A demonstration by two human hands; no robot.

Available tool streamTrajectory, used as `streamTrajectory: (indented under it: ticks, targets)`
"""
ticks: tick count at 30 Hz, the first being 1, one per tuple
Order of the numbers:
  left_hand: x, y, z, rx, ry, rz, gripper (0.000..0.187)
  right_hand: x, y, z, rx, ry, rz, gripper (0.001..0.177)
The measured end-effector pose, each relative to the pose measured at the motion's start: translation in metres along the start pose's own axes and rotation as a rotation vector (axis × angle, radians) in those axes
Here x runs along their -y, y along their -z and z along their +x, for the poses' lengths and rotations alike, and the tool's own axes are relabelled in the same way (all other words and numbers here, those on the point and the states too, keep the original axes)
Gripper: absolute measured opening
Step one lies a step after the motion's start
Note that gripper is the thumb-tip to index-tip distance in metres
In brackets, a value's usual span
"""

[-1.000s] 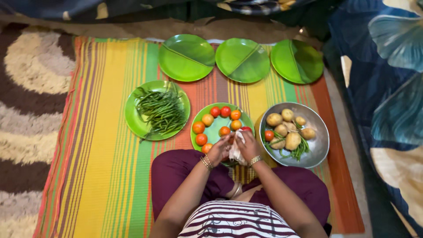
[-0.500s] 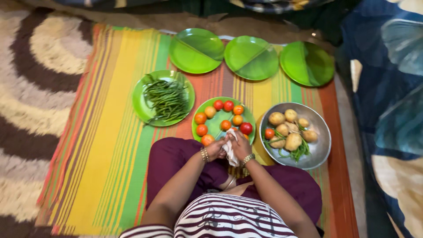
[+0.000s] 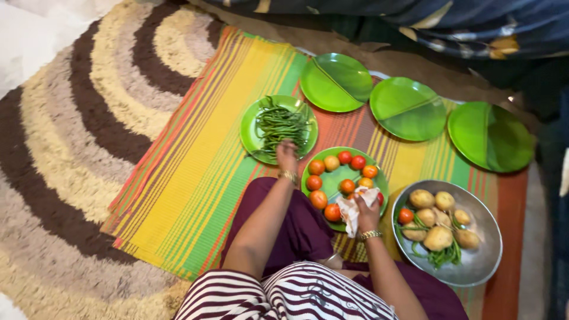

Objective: The person wipes individual tomatoes and potatoes with a white cloth and places them onto green plates while sitting on a mat.

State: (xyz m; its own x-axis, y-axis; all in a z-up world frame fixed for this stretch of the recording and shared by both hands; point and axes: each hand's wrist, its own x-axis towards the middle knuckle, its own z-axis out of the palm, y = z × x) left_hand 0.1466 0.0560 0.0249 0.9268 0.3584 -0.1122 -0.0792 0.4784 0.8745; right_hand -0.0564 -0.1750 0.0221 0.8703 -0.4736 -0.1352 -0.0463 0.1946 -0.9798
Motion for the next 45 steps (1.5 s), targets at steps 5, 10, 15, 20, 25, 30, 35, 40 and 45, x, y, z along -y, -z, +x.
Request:
streamTrajectory:
  ticks: [5,10,15,20,25,30,35,40,45]
  targets:
    - [-0.042,0.043,0.063,-0.819,-0.207,0.825,0.066,-0.004,-0.004,0.006,-0.004,-0.010,0.025,0.048]
    - [-0.029,0.057,0.049,-0.029,0.774,0.556,0.048,-0.002,-0.010,0.010,0.006,-0.023,-0.047,0.049]
    - [-0.013,0.044,0.052,-0.120,0.920,0.100,0.041,-0.004,-0.015,0.012,0.010,-0.055,-0.017,0.048]
    - [0.016,0.047,0.081,-0.358,0.775,-0.286,0.051,-0.006,-0.011,0.010,-0.001,-0.038,-0.070,0.046]
    - [0.025,0.068,0.114,-0.411,0.707,-0.398,0.038,-0.004,-0.010,0.006,-0.029,-0.099,-0.013,0.047]
    - [0.015,0.069,0.120,-0.611,0.606,-0.371,0.037,-0.004,-0.011,0.006,-0.029,-0.071,-0.060,0.047]
    - [-0.013,0.061,0.101,-0.752,0.493,-0.413,0.041,-0.006,-0.010,0.009,-0.026,-0.086,-0.079,0.047]
    - [-0.010,0.037,0.082,-0.500,0.607,-0.245,0.040,-0.004,-0.012,0.014,-0.010,-0.024,-0.187,0.049]
    - [0.021,-0.024,0.069,0.198,0.654,0.360,0.044,-0.009,-0.016,0.020,-0.024,-0.012,0.009,0.048]
